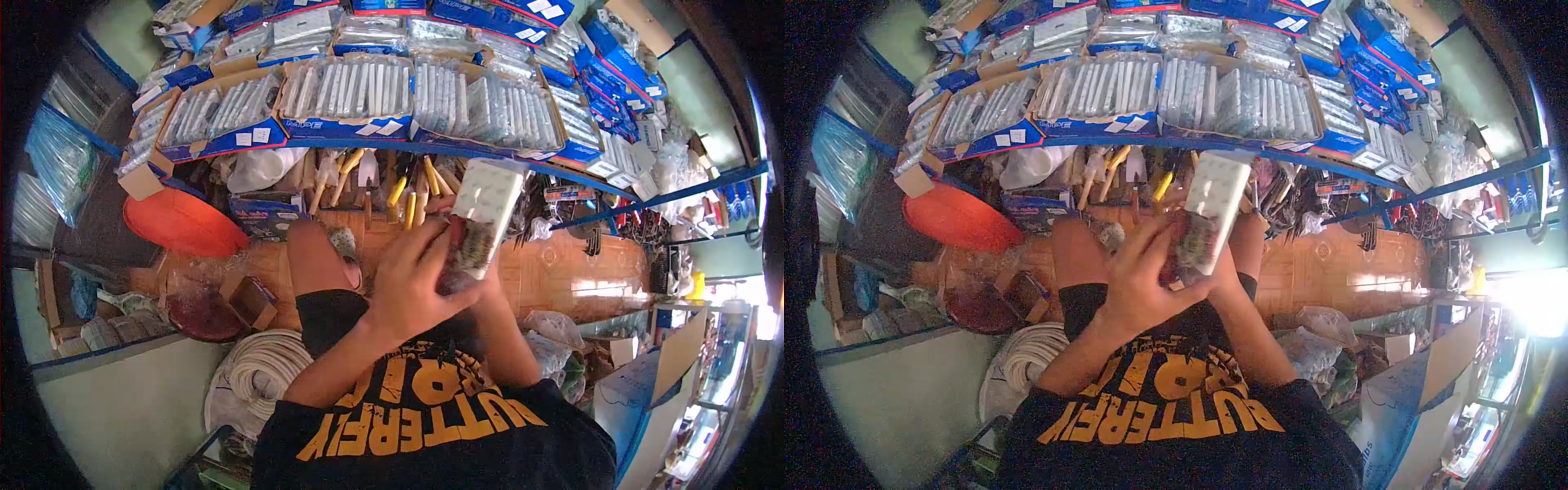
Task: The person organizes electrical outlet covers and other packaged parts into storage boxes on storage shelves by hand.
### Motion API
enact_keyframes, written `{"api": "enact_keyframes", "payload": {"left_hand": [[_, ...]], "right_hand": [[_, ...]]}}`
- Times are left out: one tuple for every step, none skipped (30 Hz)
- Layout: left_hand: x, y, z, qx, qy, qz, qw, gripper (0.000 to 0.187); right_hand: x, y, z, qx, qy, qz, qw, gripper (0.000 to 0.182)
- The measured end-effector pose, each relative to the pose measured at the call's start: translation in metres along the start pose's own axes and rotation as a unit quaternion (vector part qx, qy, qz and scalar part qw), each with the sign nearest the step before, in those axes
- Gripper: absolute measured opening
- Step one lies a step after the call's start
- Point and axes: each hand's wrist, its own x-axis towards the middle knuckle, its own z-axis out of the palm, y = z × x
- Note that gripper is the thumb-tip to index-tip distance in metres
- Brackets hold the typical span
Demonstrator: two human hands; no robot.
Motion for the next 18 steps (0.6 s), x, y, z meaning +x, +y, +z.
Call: {"api": "enact_keyframes", "payload": {"left_hand": [[-0.001, 0.000, 0.004, 0.053, 0.012, 0.039, 0.998, 0.056], [-0.005, 0.000, 0.009, 0.052, 0.013, 0.038, 0.998, 0.056], [-0.009, 0.002, 0.015, 0.104, 0.019, 0.051, 0.993, 0.053], [-0.011, 0.002, 0.018, 0.154, 0.026, 0.064, 0.986, 0.050], [-0.010, 0.001, 0.020, 0.151, 0.026, 0.067, 0.986, 0.050], [-0.009, 0.001, 0.021, 0.165, 0.042, 0.077, 0.982, 0.048], [-0.007, 0.000, 0.022, 0.178, 0.057, 0.086, 0.979, 0.046], [-0.006, -0.002, 0.022, 0.175, 0.057, 0.088, 0.979, 0.046], [-0.004, -0.005, 0.021, 0.174, 0.057, 0.087, 0.979, 0.039], [-0.001, -0.008, 0.021, 0.173, 0.058, 0.086, 0.979, 0.033], [0.002, -0.009, 0.020, 0.172, 0.067, 0.091, 0.979, 0.031], [0.004, -0.010, 0.021, 0.171, 0.068, 0.089, 0.979, 0.031], [0.006, -0.010, 0.024, 0.176, 0.059, 0.099, 0.978, 0.031], [0.007, -0.010, 0.026, 0.180, 0.047, 0.110, 0.976, 0.032], [0.009, -0.011, 0.029, 0.178, 0.045, 0.111, 0.977, 0.032], [0.011, -0.012, 0.033, 0.173, 0.049, 0.114, 0.977, 0.033], [0.014, -0.014, 0.034, 0.170, 0.054, 0.118, 0.977, 0.034], [0.016, -0.013, 0.030, 0.172, 0.056, 0.117, 0.976, 0.034]], "right_hand": [[0.006, -0.002, -0.001, -0.054, -0.036, -0.053, 0.996, 0.037], [0.008, 0.000, -0.009, -0.055, -0.035, -0.052, 0.996, 0.037], [0.013, 0.000, -0.011, -0.041, -0.027, -0.012, 0.999, 0.037], [0.015, -0.001, -0.012, -0.027, -0.017, 0.028, 0.999, 0.038], [0.003, -0.006, -0.010, -0.190, 0.080, -0.012, 0.979, 0.031], [0.004, -0.018, -0.010, -0.191, 0.082, -0.013, 0.978, 0.031], [0.006, -0.031, -0.017, -0.360, 0.100, -0.055, 0.926, 0.028], [0.009, -0.044, -0.020, -0.517, 0.114, -0.096, 0.843, 0.027], [0.010, -0.062, -0.011, -0.518, 0.116, -0.096, 0.842, 0.027], [0.011, -0.085, 0.005, -0.528, 0.188, -0.052, 0.827, 0.028], [0.012, -0.102, 0.018, -0.534, 0.257, -0.006, 0.805, 0.031], [0.014, -0.112, 0.029, -0.536, 0.257, -0.006, 0.805, 0.031], [0.018, -0.119, 0.039, -0.566, 0.201, 0.001, 0.799, 0.035], [0.021, -0.120, 0.044, -0.594, 0.147, 0.010, 0.791, 0.041], [0.031, -0.118, 0.045, -0.659, 0.139, -0.034, 0.739, 0.038], [0.039, -0.121, 0.044, -0.658, 0.140, -0.035, 0.739, 0.038], [0.047, -0.126, 0.043, -0.667, 0.129, -0.033, 0.733, 0.038], [0.056, -0.131, 0.040, -0.677, 0.115, -0.031, 0.727, 0.037]]}}
